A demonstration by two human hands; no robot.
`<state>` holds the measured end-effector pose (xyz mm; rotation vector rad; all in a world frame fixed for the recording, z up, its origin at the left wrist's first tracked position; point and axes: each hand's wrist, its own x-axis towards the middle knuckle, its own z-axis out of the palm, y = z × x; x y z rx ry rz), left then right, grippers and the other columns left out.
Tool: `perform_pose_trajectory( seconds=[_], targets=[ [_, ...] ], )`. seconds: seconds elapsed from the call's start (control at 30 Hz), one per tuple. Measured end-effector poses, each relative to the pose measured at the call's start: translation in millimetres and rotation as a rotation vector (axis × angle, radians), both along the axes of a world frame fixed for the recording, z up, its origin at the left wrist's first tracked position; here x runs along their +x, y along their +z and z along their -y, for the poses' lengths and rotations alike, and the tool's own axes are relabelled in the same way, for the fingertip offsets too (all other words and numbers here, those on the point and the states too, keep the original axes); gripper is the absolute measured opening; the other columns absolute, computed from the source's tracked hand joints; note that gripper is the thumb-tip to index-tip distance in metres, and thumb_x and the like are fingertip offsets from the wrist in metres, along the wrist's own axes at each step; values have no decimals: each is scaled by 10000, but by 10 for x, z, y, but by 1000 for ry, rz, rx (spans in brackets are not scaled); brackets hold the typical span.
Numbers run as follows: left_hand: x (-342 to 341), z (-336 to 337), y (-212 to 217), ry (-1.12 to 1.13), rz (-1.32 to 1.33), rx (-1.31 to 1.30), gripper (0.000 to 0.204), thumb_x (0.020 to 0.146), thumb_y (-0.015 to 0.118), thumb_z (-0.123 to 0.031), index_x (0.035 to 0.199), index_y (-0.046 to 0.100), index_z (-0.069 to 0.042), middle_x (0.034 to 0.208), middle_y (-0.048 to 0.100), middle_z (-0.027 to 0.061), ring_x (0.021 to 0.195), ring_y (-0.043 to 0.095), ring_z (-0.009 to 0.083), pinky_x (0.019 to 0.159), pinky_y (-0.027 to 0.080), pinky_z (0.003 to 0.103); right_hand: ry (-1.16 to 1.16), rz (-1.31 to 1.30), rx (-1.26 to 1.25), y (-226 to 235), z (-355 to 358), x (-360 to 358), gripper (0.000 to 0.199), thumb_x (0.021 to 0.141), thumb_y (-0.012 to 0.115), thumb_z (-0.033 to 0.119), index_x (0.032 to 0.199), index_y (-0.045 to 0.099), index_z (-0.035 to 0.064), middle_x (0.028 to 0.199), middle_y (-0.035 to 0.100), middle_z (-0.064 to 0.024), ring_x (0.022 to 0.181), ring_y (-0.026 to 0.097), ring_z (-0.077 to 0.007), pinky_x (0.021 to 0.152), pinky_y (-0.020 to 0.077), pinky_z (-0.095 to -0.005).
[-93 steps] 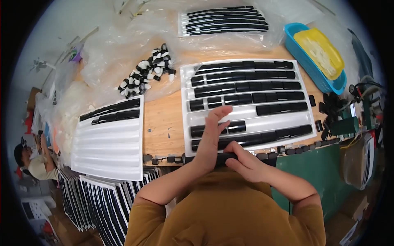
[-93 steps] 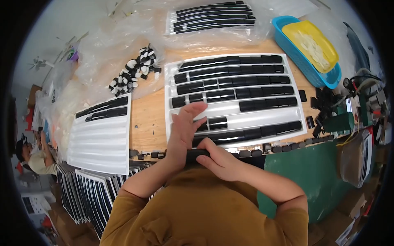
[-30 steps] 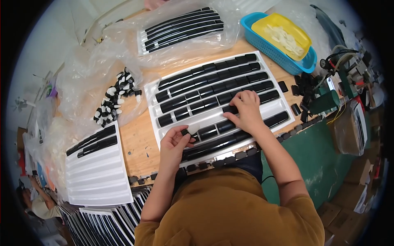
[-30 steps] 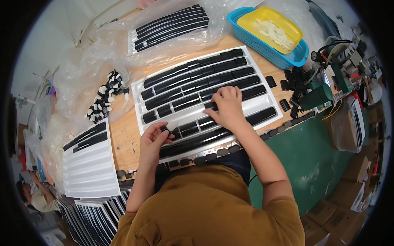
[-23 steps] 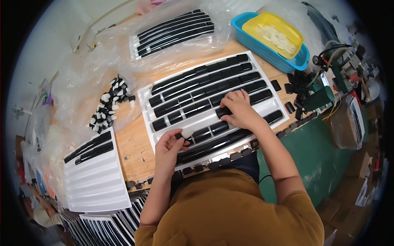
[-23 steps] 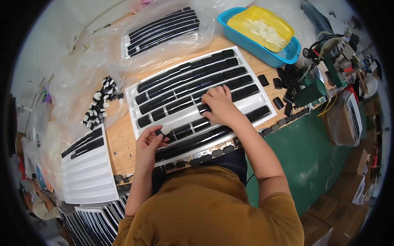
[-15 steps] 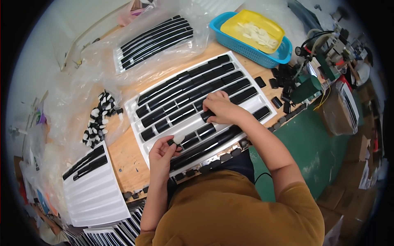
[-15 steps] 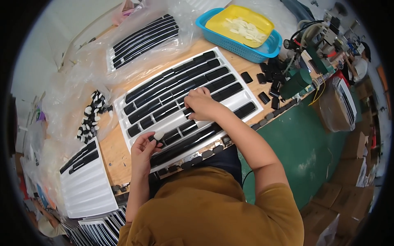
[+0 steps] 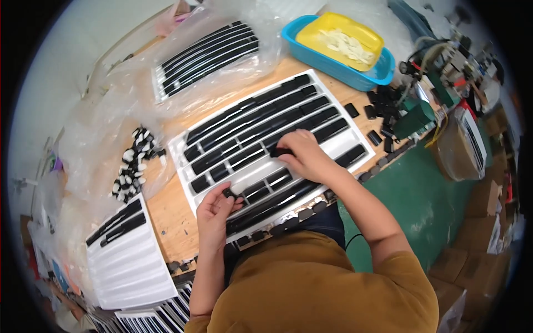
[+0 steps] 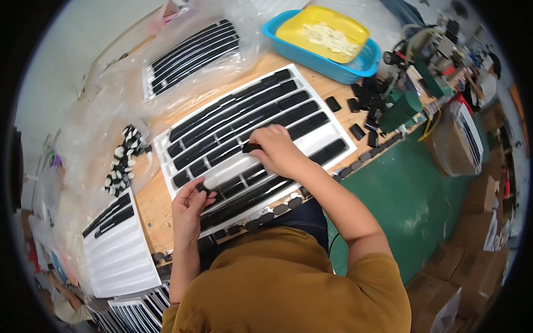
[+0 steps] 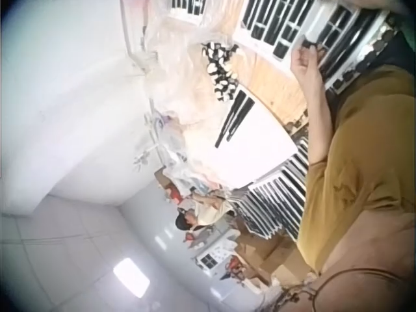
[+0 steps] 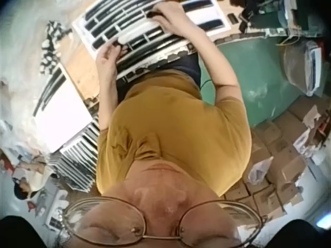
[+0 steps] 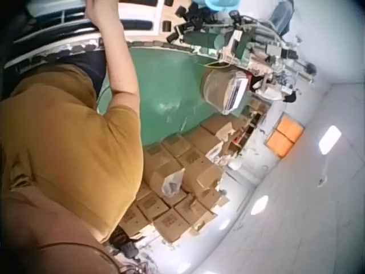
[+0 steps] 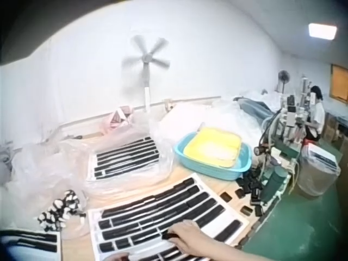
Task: The worker is assembling small electronic or mechanical components by applying white pads to black rectangular parts and organizing them into protective trays.
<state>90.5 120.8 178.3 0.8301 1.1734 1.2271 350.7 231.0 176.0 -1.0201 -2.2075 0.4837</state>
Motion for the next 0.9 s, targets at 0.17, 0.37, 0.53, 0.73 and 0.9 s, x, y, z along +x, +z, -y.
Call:
perform_pose_trajectory(
  seconds=[0.17,0.37,0.53,0.73,0.9],
  targets=[
    [144,15,162,-32,40,85,336,866,606,47,1200,572,66,955,651,101,897,659,171,830,556,291,154,-467,-778,372,543,-136,275,935,527,23,1210,544,19,892,586,-24,707,550,-56,633,472,-211],
    [135,84,193,-65,-7,112,342,856,607,76,1196,576,69,1001,664,121,896,644,143,843,542,277,127,-551,-929,327,629,-193,270,901,622,96,1158,590,18,717,562,40,633,531,-35,571,407,-174],
    [144,134,199,-136,-21,67,330,864,617,67,1193,588,66,973,667,110,870,642,138,800,539,258,181,-251,-730,375,674,-266,254,901,625,115,1139,585,36,648,521,38,576,473,-41,523,353,-203],
    [152,179,291,-161,-13,34,335,857,631,61,1191,600,54,885,632,52,815,626,118,771,536,243,179,-212,-647,467,766,-350,238,883,634,114,1107,592,47,619,528,-1,547,471,-67,499,351,-227],
    [97,196,338,-268,-342,247,349,823,651,73,1164,635,4,973,642,64,799,615,101,720,506,232,156,-230,-536,551,812,-370,245,863,645,103,1098,599,48,661,580,-39,561,508,-90,497,379,-240]
  ],
)
